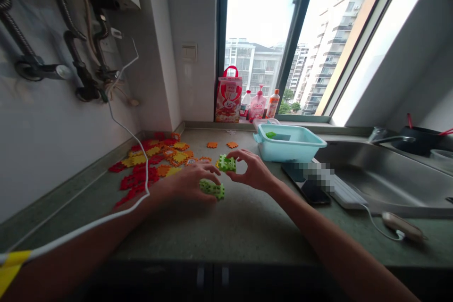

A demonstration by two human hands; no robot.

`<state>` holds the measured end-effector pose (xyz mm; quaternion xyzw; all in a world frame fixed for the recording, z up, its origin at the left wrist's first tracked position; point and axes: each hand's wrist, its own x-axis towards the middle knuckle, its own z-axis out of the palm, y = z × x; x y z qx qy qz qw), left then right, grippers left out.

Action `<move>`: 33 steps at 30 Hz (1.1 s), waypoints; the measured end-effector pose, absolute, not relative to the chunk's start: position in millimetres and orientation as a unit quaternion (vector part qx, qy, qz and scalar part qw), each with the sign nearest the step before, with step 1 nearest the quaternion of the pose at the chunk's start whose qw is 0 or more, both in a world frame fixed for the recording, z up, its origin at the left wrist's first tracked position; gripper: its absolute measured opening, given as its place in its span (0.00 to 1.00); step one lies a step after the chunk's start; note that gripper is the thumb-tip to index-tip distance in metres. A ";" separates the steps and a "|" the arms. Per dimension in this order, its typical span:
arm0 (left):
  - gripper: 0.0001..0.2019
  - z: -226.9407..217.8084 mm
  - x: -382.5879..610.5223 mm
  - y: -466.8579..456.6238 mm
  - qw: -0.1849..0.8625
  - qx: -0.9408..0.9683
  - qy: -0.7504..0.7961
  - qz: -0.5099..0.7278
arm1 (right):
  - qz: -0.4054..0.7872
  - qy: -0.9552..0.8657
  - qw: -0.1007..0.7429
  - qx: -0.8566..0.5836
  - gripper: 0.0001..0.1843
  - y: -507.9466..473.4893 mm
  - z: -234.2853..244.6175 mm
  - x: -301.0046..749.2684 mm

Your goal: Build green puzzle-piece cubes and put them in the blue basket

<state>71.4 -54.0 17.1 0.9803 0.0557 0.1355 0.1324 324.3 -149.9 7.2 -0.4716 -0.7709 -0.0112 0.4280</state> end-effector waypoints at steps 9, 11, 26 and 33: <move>0.29 30.9 42.5 -20.1 0.202 0.967 0.153 -0.007 | 0.067 -0.833 0.283 -0.471 0.20 -156.1 -6.8 298.2; 0.26 27.7 42.4 -16.5 0.213 0.964 0.158 -0.021 | 0.068 -0.833 0.267 -0.480 0.20 -156.0 -10.1 294.3; 0.25 24.8 39.0 -9.1 0.138 0.943 0.136 0.271 | 0.084 -0.832 0.273 -0.476 0.23 -158.2 -8.0 295.0; 0.29 10.0 56.8 -35.9 0.244 0.900 0.112 0.342 | -0.020 -0.803 0.398 -0.443 0.21 -156.2 -3.7 295.2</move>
